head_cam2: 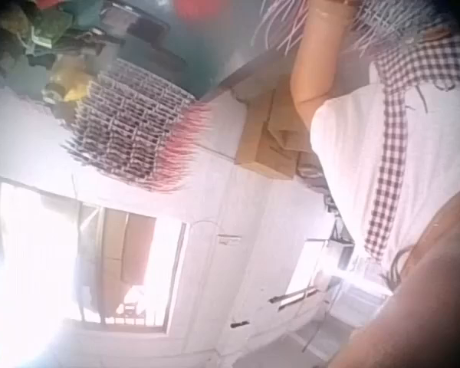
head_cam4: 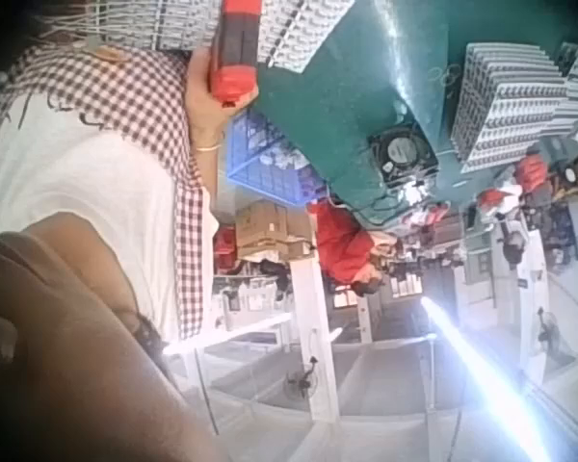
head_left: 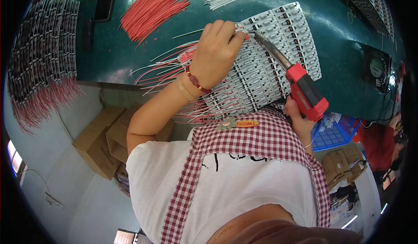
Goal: The person solders wires onto a panel of LED module strips using a handheld soldering tool, inserting additional wires by hand from piles on the workbench. The person then lifts the completed LED panel and stacks it onto a pile of finished panels.
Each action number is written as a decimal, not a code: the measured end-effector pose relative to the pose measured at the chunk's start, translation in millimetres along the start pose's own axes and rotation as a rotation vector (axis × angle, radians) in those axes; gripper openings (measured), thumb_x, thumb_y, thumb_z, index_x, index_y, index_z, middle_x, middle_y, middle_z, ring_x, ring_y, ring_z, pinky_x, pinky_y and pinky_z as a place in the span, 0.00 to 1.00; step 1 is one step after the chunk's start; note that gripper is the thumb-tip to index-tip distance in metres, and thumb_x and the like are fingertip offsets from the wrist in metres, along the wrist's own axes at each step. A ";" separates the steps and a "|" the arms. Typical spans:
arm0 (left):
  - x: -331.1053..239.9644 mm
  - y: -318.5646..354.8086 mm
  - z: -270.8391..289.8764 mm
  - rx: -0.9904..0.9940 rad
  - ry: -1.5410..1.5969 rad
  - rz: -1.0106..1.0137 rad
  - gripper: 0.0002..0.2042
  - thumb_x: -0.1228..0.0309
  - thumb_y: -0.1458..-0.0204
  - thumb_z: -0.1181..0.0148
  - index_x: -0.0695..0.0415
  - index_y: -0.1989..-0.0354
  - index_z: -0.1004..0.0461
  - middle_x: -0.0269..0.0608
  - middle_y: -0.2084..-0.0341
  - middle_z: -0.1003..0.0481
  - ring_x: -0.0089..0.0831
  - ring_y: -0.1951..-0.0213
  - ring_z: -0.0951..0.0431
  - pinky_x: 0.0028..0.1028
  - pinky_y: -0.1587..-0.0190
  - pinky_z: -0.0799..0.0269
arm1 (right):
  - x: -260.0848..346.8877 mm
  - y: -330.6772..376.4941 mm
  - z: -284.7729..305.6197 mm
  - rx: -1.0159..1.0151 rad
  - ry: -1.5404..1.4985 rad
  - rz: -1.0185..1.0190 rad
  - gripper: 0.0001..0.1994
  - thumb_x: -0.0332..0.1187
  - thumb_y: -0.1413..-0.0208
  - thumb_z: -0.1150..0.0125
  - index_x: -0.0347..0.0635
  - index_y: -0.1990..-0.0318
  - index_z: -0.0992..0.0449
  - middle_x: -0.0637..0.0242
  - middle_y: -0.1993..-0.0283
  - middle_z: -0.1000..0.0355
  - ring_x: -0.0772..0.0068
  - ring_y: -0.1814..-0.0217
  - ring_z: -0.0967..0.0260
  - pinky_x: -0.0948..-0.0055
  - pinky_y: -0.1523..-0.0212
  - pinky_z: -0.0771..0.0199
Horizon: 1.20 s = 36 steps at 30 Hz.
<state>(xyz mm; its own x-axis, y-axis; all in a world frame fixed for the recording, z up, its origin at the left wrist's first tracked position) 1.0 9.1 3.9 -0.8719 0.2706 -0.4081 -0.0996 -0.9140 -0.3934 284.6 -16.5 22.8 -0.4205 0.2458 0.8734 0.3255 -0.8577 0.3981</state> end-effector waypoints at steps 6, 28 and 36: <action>-1.3 0.6 2.5 0.020 -0.009 0.008 0.11 0.81 0.59 0.41 0.60 0.65 0.22 0.38 0.75 0.35 0.34 0.70 0.32 0.31 0.66 0.37 | 7.4 2.1 -3.2 -0.126 -0.132 -0.070 0.13 0.29 0.50 0.31 0.38 0.57 0.22 0.65 0.63 0.24 0.74 0.64 0.27 0.73 0.62 0.27; -1.0 -1.0 3.5 0.065 -0.079 0.011 0.10 0.79 0.58 0.41 0.58 0.66 0.23 0.36 0.74 0.34 0.34 0.69 0.31 0.31 0.65 0.37 | 7.5 4.2 -5.8 -0.110 -0.087 0.122 0.17 0.26 0.43 0.42 0.28 0.47 0.31 0.65 0.73 0.31 0.78 0.77 0.38 0.77 0.73 0.35; -12.2 5.1 7.4 -0.021 -0.024 -0.026 0.12 0.79 0.60 0.41 0.58 0.64 0.22 0.35 0.74 0.33 0.33 0.70 0.33 0.32 0.66 0.38 | 1.2 9.6 0.0 -0.111 -0.266 0.052 0.20 0.28 0.43 0.40 0.29 0.45 0.33 0.63 0.73 0.31 0.79 0.78 0.40 0.76 0.74 0.36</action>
<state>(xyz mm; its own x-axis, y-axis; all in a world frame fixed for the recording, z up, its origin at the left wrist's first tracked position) 7.6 -1.0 13.0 -0.8804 0.2868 -0.3778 -0.1126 -0.9002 -0.4208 287.2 -24.4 27.7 -0.1644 0.2973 0.9405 0.2396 -0.9129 0.3305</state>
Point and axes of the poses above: each hand's wrist, its own y-axis away from the middle knuckle, its own z-axis out of the back of the hand, x = y × z, the point moved 1 cm from there along -y, towards the middle knuckle
